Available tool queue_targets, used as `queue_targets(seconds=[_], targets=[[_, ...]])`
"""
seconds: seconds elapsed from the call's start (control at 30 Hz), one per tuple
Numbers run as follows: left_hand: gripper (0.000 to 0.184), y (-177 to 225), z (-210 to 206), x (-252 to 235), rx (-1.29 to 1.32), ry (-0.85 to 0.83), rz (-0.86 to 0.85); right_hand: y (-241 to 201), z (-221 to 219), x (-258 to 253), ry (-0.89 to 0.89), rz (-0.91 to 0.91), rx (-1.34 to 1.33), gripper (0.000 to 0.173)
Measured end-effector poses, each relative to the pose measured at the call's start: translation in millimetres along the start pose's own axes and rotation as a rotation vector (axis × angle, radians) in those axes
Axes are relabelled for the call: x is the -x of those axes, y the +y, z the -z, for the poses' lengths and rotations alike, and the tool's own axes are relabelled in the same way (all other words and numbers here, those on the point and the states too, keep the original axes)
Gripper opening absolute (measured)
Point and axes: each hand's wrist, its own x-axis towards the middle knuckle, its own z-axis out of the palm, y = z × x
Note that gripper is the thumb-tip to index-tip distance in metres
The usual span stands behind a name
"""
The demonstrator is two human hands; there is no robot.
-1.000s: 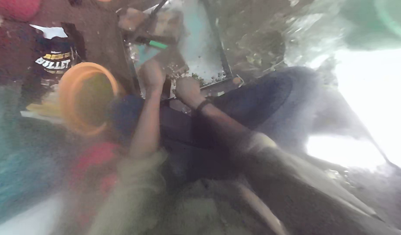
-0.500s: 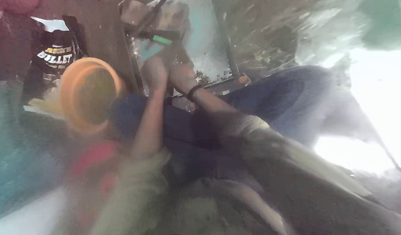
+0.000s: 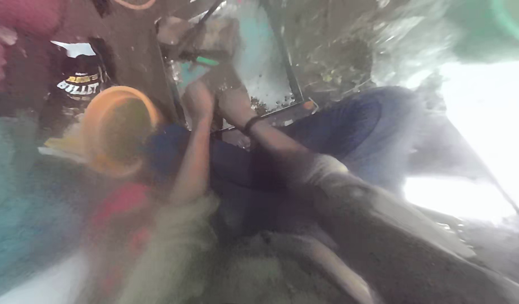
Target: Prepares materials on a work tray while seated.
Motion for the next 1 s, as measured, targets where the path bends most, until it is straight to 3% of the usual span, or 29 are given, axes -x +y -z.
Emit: queue_targets(seconds=[0.3, 0.47, 0.67, 1.0], targets=[[0.022, -7, -5, -3, 0.056, 0.003, -0.026, 1, -6, -26, -0.045, -0.008, -0.051, 0.034], [0.020, -4, 2, -2, 0.077, -0.026, -0.050, 9, -17, 3, -0.079, -0.110, -0.020, 0.027], [0.020, -5, 5, 1, 0.105, -0.009, -0.054, 17, -7, 26, -0.124, -0.123, 0.001, 0.031], [0.024, -5, 0, 3, 0.085, -0.006, -0.002, -2, -10, -20, -0.044, -0.002, -0.068, 0.032]])
